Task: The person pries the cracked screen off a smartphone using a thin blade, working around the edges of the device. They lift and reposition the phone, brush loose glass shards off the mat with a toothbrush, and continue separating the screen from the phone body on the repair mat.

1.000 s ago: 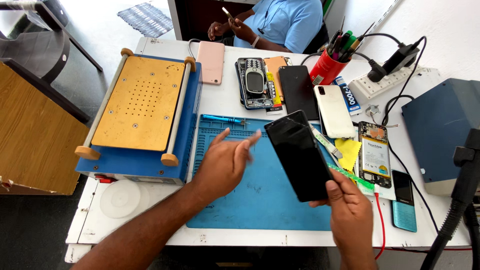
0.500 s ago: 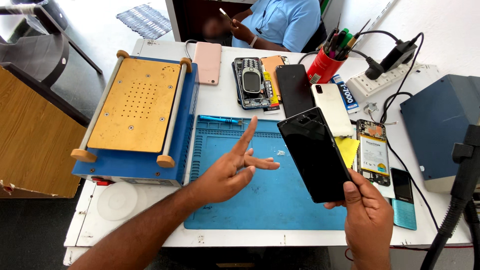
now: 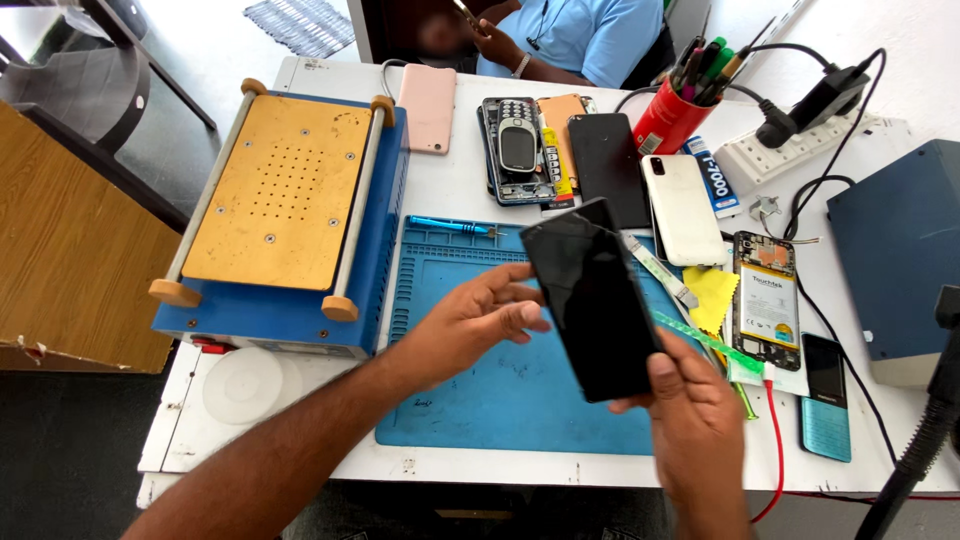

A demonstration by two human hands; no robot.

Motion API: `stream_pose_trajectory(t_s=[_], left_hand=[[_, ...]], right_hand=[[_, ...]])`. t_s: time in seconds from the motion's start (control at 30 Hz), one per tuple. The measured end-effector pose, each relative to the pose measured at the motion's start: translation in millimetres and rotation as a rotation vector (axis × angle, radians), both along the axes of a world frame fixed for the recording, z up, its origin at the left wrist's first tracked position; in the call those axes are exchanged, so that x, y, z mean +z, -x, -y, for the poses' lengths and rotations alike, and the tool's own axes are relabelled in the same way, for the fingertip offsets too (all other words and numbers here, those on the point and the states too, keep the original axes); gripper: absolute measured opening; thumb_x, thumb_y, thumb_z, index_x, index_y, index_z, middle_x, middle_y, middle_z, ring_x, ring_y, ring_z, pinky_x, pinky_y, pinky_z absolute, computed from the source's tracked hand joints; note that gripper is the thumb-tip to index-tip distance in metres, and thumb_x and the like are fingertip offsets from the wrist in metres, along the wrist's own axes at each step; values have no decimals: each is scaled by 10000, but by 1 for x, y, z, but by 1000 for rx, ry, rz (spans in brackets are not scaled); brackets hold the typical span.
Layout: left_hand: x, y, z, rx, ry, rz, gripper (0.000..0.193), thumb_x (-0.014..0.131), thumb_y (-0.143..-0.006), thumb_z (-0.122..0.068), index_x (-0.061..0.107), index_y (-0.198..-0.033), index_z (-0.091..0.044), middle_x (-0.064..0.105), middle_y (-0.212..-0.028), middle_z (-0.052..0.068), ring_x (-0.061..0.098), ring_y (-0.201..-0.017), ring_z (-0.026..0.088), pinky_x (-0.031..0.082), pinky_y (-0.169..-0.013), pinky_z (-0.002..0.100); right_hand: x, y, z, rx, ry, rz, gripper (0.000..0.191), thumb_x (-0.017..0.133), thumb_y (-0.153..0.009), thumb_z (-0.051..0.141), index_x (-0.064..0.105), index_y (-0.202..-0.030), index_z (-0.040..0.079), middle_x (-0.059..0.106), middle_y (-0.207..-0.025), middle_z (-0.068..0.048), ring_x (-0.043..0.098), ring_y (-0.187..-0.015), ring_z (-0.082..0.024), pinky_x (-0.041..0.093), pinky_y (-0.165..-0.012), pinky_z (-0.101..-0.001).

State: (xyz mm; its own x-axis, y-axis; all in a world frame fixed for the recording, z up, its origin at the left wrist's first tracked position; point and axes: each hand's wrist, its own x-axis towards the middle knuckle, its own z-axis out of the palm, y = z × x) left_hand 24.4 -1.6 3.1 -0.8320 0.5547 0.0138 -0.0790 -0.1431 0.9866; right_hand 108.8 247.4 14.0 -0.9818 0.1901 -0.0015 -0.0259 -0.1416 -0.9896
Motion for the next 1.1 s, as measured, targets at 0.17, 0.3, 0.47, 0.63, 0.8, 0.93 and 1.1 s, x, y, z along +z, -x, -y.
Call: stream_pose_trajectory(t_s=[0.17, 0.3, 0.47, 0.63, 0.8, 0.93, 1.1], left_hand=[[-8, 3, 0, 63, -272, 135, 390, 550, -1093, -296, 533, -1383, -35, 677, -1233, 196, 678, -1111, 275, 608, -925, 481], [-3, 1, 3, 221, -547, 242, 375, 460, -1096, -257, 506, -1423, -79, 663, -1275, 69, 648, -1189, 172, 563, -1016, 397], [3, 1, 2, 351, -688, 261, 368, 437, -1123, -253, 509, -1436, -72, 652, -1272, 30, 624, -1173, 131, 527, -1060, 341], [1, 1, 2, 443, -540, 238, 408, 409, -1112, -313, 533, -1420, -76, 670, -1166, 42, 629, -1118, 117, 544, -1010, 322], [-2, 5, 8, 465, -526, 173, 418, 393, -1137, -359, 532, -1397, -63, 662, -1103, 60, 626, -1078, 133, 551, -986, 336], [-3, 4, 7, 491, -553, 171, 422, 387, -1120, -355, 517, -1394, -62, 671, -1147, 55, 628, -1119, 120, 534, -1029, 318], [-3, 7, 7, 488, -632, 132, 416, 389, -1131, -331, 519, -1413, -53, 662, -1179, 49, 616, -1118, 118, 517, -1028, 314]], right_hand=[[-4, 2, 12, 191, -212, 1, 398, 545, -1018, 167, 624, -1378, 16, 753, -1175, -149, 763, -927, -238, 656, -771, -356], [0, 12, -24, -43, -830, -183, 285, 627, -1026, 189, 713, -1280, 94, 763, -1192, -119, 756, -1049, -253, 598, -873, -360], [12, 38, -88, -276, -1376, -128, 179, 684, -1014, 137, 787, -1159, 111, 743, -1147, -94, 672, -1040, -272, 524, -923, -396], [16, 70, -119, -79, -1553, -175, 159, 710, -940, 132, 817, -1057, 120, 724, -1040, -85, 621, -996, -290, 512, -921, -423], [10, 95, -118, 6, -1615, -94, 172, 695, -938, 182, 824, -1039, 129, 731, -1053, -69, 633, -1043, -285, 505, -976, -435], [6, 106, -116, 55, -1763, 88, 274, 743, -881, 269, 809, -1116, 144, 680, -1081, -113, 600, -1037, -308, 478, -951, -466], [4, 111, -120, 42, -1794, 73, 202, 763, -882, 279, 833, -1046, 185, 690, -1103, -56, 604, -1118, -285, 484, -1032, -432]])
